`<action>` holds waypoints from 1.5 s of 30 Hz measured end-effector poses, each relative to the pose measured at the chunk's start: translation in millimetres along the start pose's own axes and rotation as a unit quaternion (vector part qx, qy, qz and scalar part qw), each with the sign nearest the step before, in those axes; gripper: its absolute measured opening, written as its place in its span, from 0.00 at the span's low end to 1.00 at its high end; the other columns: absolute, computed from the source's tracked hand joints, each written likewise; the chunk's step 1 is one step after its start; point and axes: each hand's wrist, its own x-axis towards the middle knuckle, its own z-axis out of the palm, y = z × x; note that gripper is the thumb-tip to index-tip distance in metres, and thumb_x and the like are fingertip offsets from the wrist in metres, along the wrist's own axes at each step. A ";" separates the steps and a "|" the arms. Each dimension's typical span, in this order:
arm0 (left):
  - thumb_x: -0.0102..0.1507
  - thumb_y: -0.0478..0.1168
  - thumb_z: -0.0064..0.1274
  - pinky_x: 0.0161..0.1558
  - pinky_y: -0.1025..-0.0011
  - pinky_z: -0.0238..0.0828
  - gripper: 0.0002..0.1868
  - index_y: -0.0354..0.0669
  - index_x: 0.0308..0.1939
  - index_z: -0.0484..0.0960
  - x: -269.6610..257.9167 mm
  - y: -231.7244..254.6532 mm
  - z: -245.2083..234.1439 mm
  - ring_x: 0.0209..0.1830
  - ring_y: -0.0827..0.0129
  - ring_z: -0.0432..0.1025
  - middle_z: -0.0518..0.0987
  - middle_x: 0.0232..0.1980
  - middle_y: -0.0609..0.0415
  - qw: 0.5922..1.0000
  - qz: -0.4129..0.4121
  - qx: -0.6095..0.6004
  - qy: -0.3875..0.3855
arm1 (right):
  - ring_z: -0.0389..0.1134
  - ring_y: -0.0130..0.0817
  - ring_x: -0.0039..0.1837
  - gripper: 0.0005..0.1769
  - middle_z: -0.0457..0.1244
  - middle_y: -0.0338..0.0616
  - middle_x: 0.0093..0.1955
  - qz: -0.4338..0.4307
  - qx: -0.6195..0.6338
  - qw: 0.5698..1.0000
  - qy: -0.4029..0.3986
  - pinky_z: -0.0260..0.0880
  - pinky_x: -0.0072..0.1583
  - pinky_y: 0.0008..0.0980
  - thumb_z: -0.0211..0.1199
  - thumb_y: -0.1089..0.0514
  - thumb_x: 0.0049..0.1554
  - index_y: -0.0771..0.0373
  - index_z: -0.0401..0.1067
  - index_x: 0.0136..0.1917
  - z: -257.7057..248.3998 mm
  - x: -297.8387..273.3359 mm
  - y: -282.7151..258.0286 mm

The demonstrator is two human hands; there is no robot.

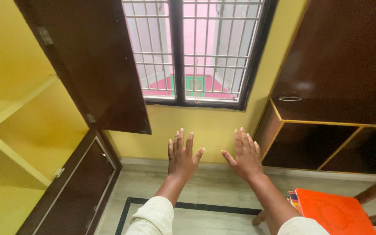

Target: The person opens the doors of a wooden cupboard, picks up notebooks one by one from a stack on a chair, and places them onto a shelf inside the cupboard.

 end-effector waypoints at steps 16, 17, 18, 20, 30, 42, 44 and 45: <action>0.66 0.62 0.48 0.74 0.45 0.38 0.38 0.47 0.74 0.63 -11.2 126.3 54.5 0.80 0.47 0.47 0.53 0.79 0.39 0.995 0.056 -0.073 -0.040 | 0.42 0.52 0.82 0.53 0.40 0.53 0.84 0.068 -0.014 0.998 0.004 0.42 0.76 0.55 0.56 0.30 0.57 0.60 0.44 0.82 -44.2 -72.4 117.6; 0.67 0.62 0.48 0.74 0.45 0.38 0.38 0.47 0.74 0.63 -13.0 134.4 57.1 0.80 0.47 0.47 0.53 0.79 0.39 0.994 0.060 -0.077 -0.040 | 0.42 0.53 0.82 0.52 0.40 0.54 0.84 0.067 -0.014 0.998 0.007 0.42 0.76 0.55 0.56 0.30 0.57 0.61 0.44 0.82 -46.9 -79.2 124.5; 0.66 0.63 0.48 0.75 0.45 0.38 0.38 0.47 0.74 0.63 -15.2 142.4 60.4 0.80 0.47 0.47 0.53 0.79 0.39 0.994 0.061 -0.084 -0.045 | 0.42 0.53 0.82 0.53 0.40 0.54 0.84 0.071 -0.014 0.997 0.005 0.42 0.76 0.55 0.57 0.30 0.57 0.61 0.43 0.82 -48.8 -85.2 131.2; 0.66 0.63 0.48 0.75 0.46 0.38 0.38 0.48 0.74 0.64 -19.3 159.9 66.8 0.80 0.48 0.47 0.54 0.79 0.39 0.992 0.062 -0.099 -0.054 | 0.42 0.54 0.82 0.53 0.39 0.54 0.84 0.080 -0.016 0.997 0.001 0.42 0.76 0.55 0.58 0.31 0.56 0.61 0.43 0.82 -53.6 -96.9 145.9; 0.66 0.61 0.50 0.75 0.47 0.40 0.38 0.47 0.74 0.64 -38.8 249.9 99.1 0.80 0.48 0.49 0.55 0.79 0.38 0.981 0.119 -0.135 -0.073 | 0.44 0.54 0.81 0.54 0.40 0.55 0.84 0.139 -0.018 0.990 -0.011 0.44 0.76 0.54 0.63 0.34 0.55 0.62 0.44 0.81 -76.1 -163.5 228.1; 0.66 0.60 0.52 0.75 0.47 0.41 0.37 0.45 0.73 0.65 -35.5 310.6 136.5 0.79 0.47 0.51 0.56 0.79 0.38 0.954 0.191 -0.199 -0.118 | 0.48 0.54 0.80 0.53 0.42 0.58 0.82 0.235 -0.020 0.971 -0.048 0.52 0.74 0.52 0.64 0.37 0.55 0.63 0.44 0.80 -87.8 -220.9 265.8; 0.65 0.60 0.52 0.75 0.47 0.41 0.38 0.45 0.73 0.65 -28.5 317.5 146.1 0.79 0.48 0.51 0.56 0.79 0.39 0.949 0.197 -0.205 -0.138 | 0.48 0.54 0.79 0.53 0.42 0.58 0.83 0.258 -0.029 0.963 -0.070 0.52 0.74 0.51 0.63 0.37 0.55 0.64 0.44 0.80 -86.0 -223.4 267.2; 0.65 0.60 0.52 0.75 0.47 0.41 0.38 0.45 0.73 0.65 -25.2 319.8 151.0 0.79 0.47 0.51 0.56 0.79 0.39 0.945 0.204 -0.211 -0.146 | 0.48 0.54 0.80 0.52 0.42 0.58 0.83 0.264 -0.027 0.962 -0.067 0.52 0.73 0.51 0.63 0.37 0.55 0.64 0.44 0.80 -84.2 -223.7 268.2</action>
